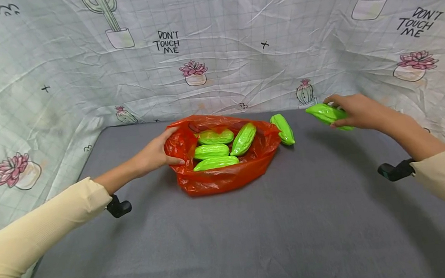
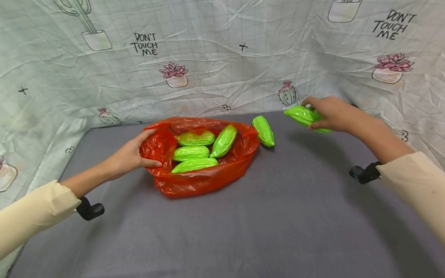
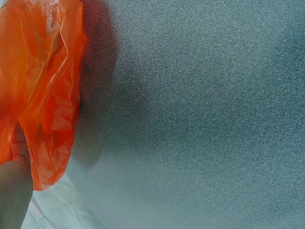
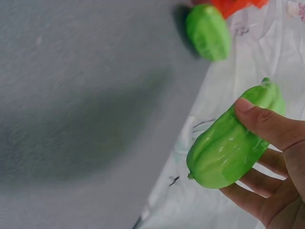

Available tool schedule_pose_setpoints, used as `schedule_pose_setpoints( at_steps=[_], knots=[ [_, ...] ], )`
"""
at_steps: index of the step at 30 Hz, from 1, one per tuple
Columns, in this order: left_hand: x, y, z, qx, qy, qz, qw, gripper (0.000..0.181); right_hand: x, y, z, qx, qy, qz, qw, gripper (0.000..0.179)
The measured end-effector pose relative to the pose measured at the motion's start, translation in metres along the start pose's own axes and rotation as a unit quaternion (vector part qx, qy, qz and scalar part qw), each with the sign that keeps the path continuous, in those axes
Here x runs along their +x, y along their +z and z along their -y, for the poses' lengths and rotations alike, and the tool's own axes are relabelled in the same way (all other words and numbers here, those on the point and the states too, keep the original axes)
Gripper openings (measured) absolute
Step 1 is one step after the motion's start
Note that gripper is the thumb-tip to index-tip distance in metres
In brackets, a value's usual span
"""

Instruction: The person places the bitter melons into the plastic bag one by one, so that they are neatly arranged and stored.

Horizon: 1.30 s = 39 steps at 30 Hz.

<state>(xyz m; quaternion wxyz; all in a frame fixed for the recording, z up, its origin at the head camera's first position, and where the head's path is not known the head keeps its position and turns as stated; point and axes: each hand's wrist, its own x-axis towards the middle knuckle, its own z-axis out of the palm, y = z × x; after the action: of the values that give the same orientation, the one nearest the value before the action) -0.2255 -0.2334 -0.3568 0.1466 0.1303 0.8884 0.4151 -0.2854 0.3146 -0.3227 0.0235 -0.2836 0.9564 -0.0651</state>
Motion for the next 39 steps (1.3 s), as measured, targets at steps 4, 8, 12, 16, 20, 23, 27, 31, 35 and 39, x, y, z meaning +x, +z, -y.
schedule_pose_setpoints(
  at_steps=[4,8,12,16,20,23,27,31,35,39],
  knots=[
    [-0.001,0.0,0.0,0.001,0.002,-0.001,1.0,0.103,0.005,-0.007,0.012,-0.011,-0.018,-0.008,0.9997,0.067],
    [-0.001,-0.001,0.0,0.005,0.007,-0.002,1.0,0.104,0.008,-0.01,0.021,-0.018,-0.032,-0.018,0.9992,0.067],
    [-0.001,-0.001,0.0,0.007,0.012,-0.002,0.9999,0.104,0.009,-0.011,0.029,-0.018,-0.036,-0.025,0.9989,0.066],
    [0.0,-0.001,0.001,0.0,0.012,0.0,0.9999,0.104,0.011,-0.012,0.035,-0.02,-0.036,-0.029,0.9987,0.066],
    [0.0,-0.002,0.0,-0.008,0.011,0.003,0.9999,0.103,0.012,-0.013,0.044,-0.021,-0.042,-0.041,0.9981,0.065],
    [0.0,-0.002,-0.001,-0.013,0.011,0.006,0.9998,0.103,0.014,-0.015,0.05,-0.016,-0.052,-0.048,0.9974,0.065],
    [0.0,-0.003,-0.001,-0.017,0.014,0.007,0.9997,0.103,0.016,-0.016,0.059,-0.009,-0.069,-0.056,0.996,0.065],
    [0.0,-0.003,0.001,-0.014,0.017,0.006,0.9997,0.103,0.02,-0.016,0.067,-0.009,-0.079,-0.057,0.9952,0.065],
    [0.001,-0.003,0.002,-0.013,0.016,0.008,0.9998,0.103,0.023,-0.014,0.075,-0.009,-0.084,-0.049,0.9952,0.065],
    [0.001,-0.003,0.0,-0.008,0.021,0.008,0.9997,0.103,0.026,-0.015,0.081,-0.007,-0.086,-0.047,0.9951,0.063]
  ],
)
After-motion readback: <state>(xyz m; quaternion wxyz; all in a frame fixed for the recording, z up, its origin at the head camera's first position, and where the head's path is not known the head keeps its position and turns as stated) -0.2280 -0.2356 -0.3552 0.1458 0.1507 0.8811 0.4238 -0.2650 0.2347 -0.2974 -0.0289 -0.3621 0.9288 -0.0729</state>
